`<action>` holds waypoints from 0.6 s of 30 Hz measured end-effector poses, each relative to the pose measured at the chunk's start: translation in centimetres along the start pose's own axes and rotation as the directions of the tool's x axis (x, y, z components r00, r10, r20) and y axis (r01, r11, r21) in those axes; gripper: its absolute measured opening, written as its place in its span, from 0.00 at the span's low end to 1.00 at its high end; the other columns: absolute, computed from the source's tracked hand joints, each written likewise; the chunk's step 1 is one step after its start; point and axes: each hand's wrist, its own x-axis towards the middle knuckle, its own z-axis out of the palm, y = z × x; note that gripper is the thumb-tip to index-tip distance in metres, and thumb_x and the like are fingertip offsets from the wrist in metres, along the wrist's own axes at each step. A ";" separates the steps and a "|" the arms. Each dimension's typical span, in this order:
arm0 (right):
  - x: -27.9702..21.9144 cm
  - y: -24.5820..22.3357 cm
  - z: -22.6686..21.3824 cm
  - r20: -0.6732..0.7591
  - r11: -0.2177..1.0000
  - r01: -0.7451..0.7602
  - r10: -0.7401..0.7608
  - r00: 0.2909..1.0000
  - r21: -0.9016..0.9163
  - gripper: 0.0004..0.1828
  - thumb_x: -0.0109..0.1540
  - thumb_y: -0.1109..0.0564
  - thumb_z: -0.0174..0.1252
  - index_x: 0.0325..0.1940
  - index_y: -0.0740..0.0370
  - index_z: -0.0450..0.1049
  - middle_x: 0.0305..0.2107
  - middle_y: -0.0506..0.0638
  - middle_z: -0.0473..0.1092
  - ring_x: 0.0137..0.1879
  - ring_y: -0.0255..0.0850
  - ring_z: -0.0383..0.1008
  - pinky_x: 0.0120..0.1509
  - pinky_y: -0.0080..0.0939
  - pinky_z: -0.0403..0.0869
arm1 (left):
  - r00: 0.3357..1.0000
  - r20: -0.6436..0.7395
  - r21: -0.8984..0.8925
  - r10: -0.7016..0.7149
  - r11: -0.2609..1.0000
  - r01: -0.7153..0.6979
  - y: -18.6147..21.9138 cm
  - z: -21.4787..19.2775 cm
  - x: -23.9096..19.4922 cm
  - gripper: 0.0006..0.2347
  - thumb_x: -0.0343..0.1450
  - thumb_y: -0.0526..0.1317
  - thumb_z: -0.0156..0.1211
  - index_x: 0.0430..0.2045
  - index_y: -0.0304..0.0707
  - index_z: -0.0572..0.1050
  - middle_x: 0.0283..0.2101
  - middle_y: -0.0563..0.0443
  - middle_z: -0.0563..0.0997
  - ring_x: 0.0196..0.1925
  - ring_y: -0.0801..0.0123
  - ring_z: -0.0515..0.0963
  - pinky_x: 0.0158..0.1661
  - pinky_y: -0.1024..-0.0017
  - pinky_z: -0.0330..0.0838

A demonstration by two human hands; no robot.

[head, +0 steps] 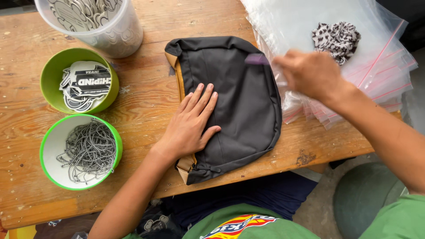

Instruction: The person uses a purple comb to brush the surface of a gray bag placed on a wooden table. They brush the front, sides, and back of the bag. Afterward, they pick up a small sticker and attach it to the bag's zipper.

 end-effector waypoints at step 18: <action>6.7 -3.4 -2.0 0.229 0.743 -0.017 -0.185 0.956 0.669 0.05 0.63 0.60 0.60 0.42 0.57 0.78 0.32 0.46 0.79 0.24 0.36 0.71 0.31 0.37 0.71 | 1.000 0.007 0.068 0.017 0.998 -0.017 0.1 -0.3 0.0 0.34 0.73 0.54 0.54 0.69 0.32 0.55 0.75 0.38 0.52 0.77 0.47 0.49 0.70 0.56 0.49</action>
